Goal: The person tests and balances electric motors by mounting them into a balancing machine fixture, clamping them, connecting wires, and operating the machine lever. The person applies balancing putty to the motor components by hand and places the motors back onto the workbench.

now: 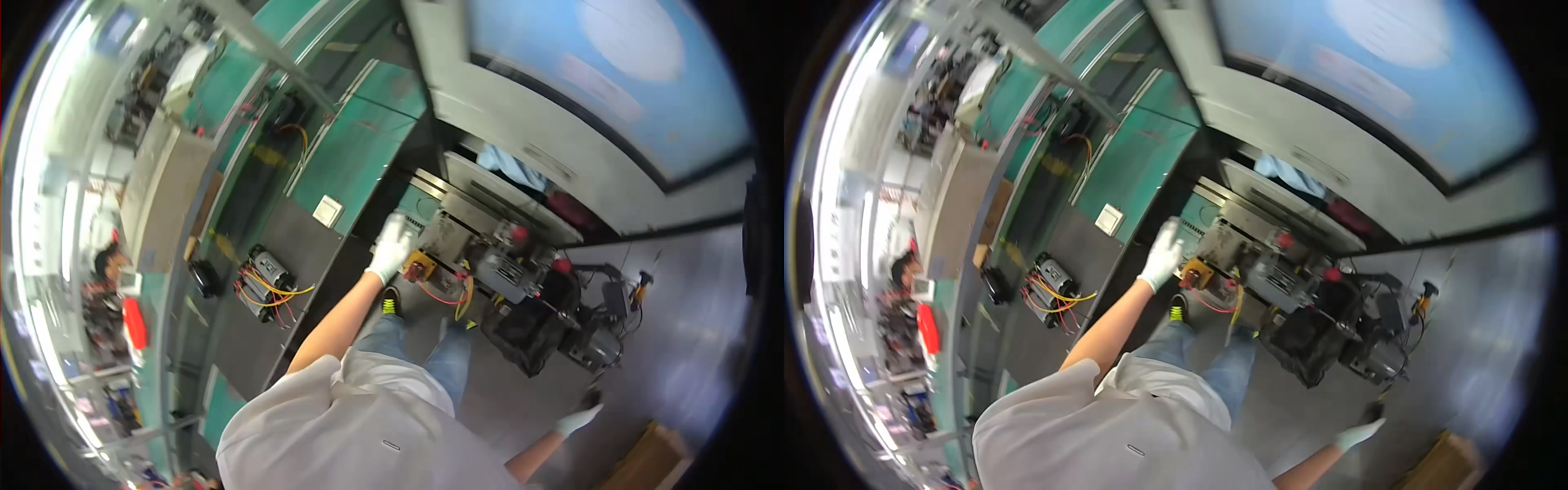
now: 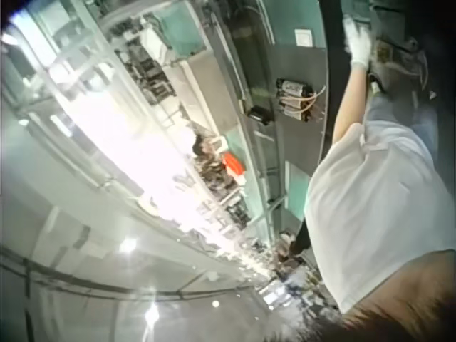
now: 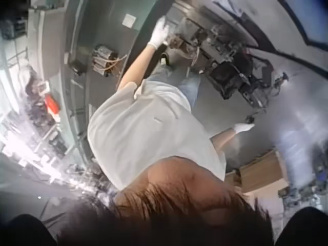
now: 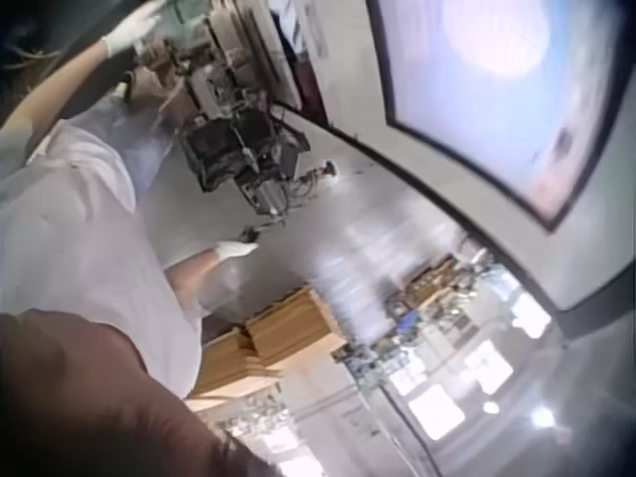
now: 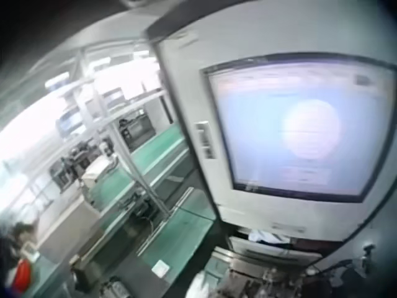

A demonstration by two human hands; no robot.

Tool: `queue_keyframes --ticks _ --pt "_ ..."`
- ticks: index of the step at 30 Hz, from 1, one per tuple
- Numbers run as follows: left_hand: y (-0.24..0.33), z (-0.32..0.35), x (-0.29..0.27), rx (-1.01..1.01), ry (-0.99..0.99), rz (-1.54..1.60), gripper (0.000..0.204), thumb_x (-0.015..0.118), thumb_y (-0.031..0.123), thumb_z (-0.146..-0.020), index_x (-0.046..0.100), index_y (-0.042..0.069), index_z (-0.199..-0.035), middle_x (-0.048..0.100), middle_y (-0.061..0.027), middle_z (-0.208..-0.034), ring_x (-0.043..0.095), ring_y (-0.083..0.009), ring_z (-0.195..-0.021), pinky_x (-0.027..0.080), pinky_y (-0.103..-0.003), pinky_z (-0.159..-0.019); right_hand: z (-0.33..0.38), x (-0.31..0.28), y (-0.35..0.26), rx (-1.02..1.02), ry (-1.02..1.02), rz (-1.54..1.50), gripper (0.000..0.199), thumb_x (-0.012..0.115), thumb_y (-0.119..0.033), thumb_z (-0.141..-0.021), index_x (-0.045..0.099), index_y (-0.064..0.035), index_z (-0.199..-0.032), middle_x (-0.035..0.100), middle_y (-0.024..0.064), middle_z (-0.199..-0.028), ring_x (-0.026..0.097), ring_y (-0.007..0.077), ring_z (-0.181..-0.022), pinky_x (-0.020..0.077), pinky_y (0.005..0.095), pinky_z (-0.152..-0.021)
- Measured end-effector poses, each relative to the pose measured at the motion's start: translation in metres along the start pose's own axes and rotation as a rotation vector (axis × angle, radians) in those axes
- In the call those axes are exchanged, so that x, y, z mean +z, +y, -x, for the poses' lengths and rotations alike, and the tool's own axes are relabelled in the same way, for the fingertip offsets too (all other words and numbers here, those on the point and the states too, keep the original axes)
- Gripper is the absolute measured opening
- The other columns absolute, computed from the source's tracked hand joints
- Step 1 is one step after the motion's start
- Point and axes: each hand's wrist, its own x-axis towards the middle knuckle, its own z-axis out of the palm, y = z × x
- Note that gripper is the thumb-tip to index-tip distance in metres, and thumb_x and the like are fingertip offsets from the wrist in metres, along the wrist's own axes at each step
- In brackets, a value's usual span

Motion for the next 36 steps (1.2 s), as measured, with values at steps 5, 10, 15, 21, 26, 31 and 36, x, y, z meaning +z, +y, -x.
queue_keyframes --ticks 5,10,15,21,26,31,36 --pt "-0.189 -0.028 -0.085 -0.238 0.264 -0.531 0.068 0.053 0.026 -0.088 0.037 -0.005 -0.146 0.034 -0.0243 -0.153 0.028 -0.0369 -0.145 0.018 -0.050 -0.119 0.194 0.099 -0.021 0.004 -0.038 0.432 0.049 0.037 -0.033 -0.101 0.063 0.0043 -0.119 0.064 0.0133 -0.103 0.059 0.0258 -0.095 0.0470 0.0381 -0.088" --pt "-0.199 -0.037 -0.131 -0.083 -0.019 -0.206 0.035 0.044 0.020 -0.088 0.071 0.011 -0.107 0.069 -0.0185 -0.108 0.063 -0.0343 -0.107 0.048 -0.046 -0.097 0.253 0.185 -0.018 -0.422 -0.412 0.829 0.041 0.035 -0.019 -0.106 0.060 0.0101 -0.118 0.065 0.0261 -0.111 0.063 0.0362 -0.101 0.0491 0.0415 -0.093" --pt "-0.221 0.056 -0.139 -0.121 -0.257 -0.021 0.041 0.046 0.025 -0.089 0.067 0.009 -0.120 0.066 -0.0206 -0.120 0.060 -0.0389 -0.113 0.046 -0.044 -0.102 0.291 0.295 -0.039 -0.793 -0.592 0.831 0.040 0.040 -0.020 -0.105 0.056 0.0059 -0.130 0.059 0.0232 -0.130 0.055 0.0363 -0.121 0.0419 0.0418 -0.104" --pt "-0.281 0.238 -0.164 -0.592 -0.373 0.079 0.036 0.044 0.023 -0.090 0.070 0.007 -0.109 0.066 -0.0206 -0.120 0.062 -0.0370 -0.113 0.049 -0.045 -0.099 0.271 0.335 -0.009 -1.054 -0.568 1.012 0.042 0.043 -0.019 -0.103 0.050 0.0052 -0.136 0.052 0.0251 -0.139 0.050 0.0379 -0.128 0.0376 0.0426 -0.110" --pt "-0.360 0.416 -0.146 -1.055 0.162 0.325 0.035 0.052 0.024 -0.082 0.071 0.005 -0.105 0.070 -0.0156 -0.112 0.063 -0.0381 -0.109 0.050 -0.046 -0.094 0.246 0.335 0.010 -1.313 -0.461 1.264 0.045 0.042 -0.022 -0.103 0.046 0.0028 -0.140 0.047 0.0238 -0.143 0.045 0.0377 -0.131 0.0362 0.0454 -0.111" --pt "-0.359 0.512 -0.168 -1.492 0.894 0.625 0.030 0.059 0.024 -0.084 0.074 0.008 -0.106 0.073 -0.0164 -0.104 0.069 -0.0289 -0.099 0.052 -0.037 -0.088 0.253 0.328 0.010 -1.363 -0.404 1.355 0.043 0.040 -0.011 -0.098 0.049 0.0020 -0.139 0.051 0.0202 -0.142 0.048 0.0353 -0.131 0.0365 0.0436 -0.111" --pt "-0.353 0.504 -0.199 -1.582 1.146 0.412 0.035 0.055 0.023 -0.088 0.069 0.006 -0.115 0.068 -0.0197 -0.117 0.063 -0.0370 -0.111 0.048 -0.042 -0.098 0.268 0.336 -0.003 -1.270 -0.461 1.294 0.046 0.039 -0.009 -0.095 0.050 0.0000 -0.139 0.050 0.0202 -0.143 0.047 0.0351 -0.132 0.0372 0.0430 -0.111"
